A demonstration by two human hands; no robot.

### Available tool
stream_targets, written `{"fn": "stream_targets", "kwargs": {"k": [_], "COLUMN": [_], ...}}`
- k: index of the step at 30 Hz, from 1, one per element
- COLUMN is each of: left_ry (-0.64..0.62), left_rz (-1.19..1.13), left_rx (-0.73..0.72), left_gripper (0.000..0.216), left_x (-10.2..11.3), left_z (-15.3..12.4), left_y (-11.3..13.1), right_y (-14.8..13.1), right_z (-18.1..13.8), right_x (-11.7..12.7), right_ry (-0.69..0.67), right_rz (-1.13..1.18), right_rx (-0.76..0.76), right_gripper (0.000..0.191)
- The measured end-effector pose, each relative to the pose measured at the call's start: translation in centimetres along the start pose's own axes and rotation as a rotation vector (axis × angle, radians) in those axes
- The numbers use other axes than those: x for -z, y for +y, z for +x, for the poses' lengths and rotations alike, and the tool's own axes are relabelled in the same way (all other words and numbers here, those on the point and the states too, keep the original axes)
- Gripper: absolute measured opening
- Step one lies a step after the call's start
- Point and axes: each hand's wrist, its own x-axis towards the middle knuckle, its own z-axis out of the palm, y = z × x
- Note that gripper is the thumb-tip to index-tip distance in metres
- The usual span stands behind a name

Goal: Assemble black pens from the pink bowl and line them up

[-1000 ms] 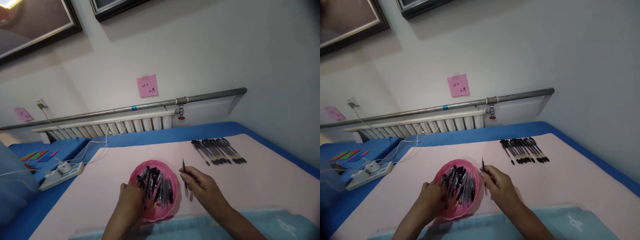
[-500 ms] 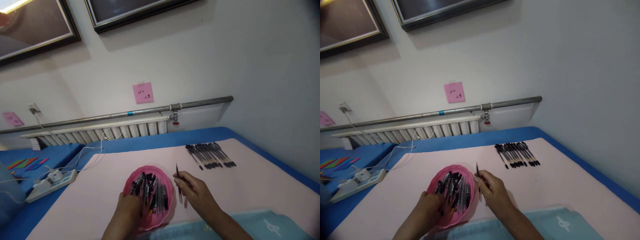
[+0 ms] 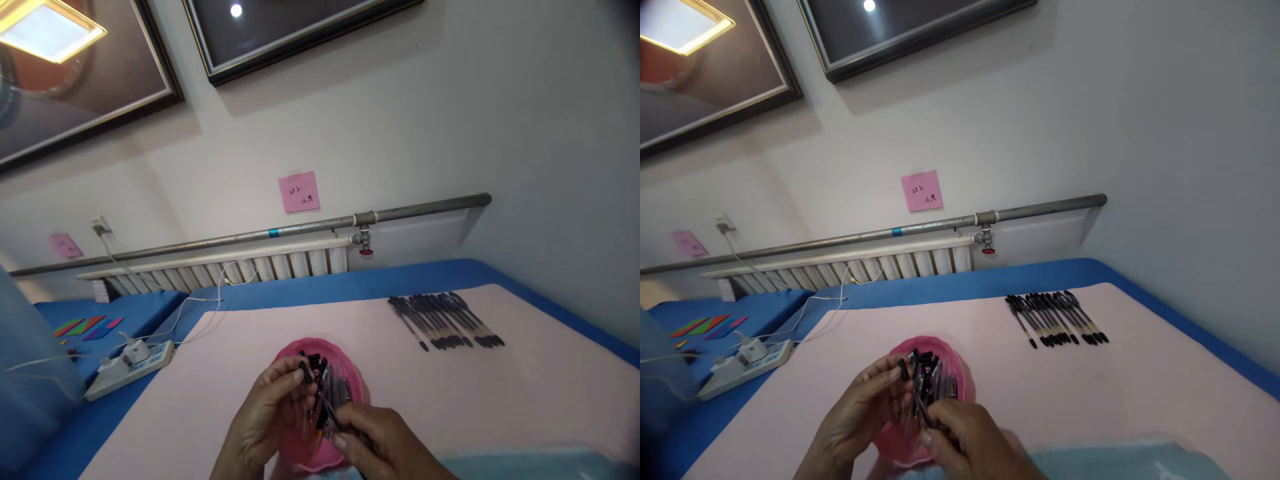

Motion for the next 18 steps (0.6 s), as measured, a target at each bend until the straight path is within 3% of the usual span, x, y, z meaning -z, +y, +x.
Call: {"fn": "stream_targets", "kwargs": {"k": [9, 15, 18], "left_ry": [-0.044, -0.086, -0.087], "left_rz": [-0.023, 0.056, 0.084], "left_rx": [0.003, -0.003, -0.011], "left_gripper": [0.020, 0.019, 0.020], "left_x": [-0.8, -1.0, -1.3], "left_z": [-0.2, -0.3, -0.4], "left_y": [-0.6, -1.0, -1.3], "right_y": [0.2, 0.2, 0.0], "right_z": [-0.2, 0.1, 0.3], "right_x": [-0.3, -0.2, -0.2], "right_ry": [0.116, 0.084, 0.099], "right_rz": [-0.009, 0.030, 0.150], "right_rx": [-0.045, -0.025, -0.067], "right_gripper": [0.018, 0.017, 0.008]}}
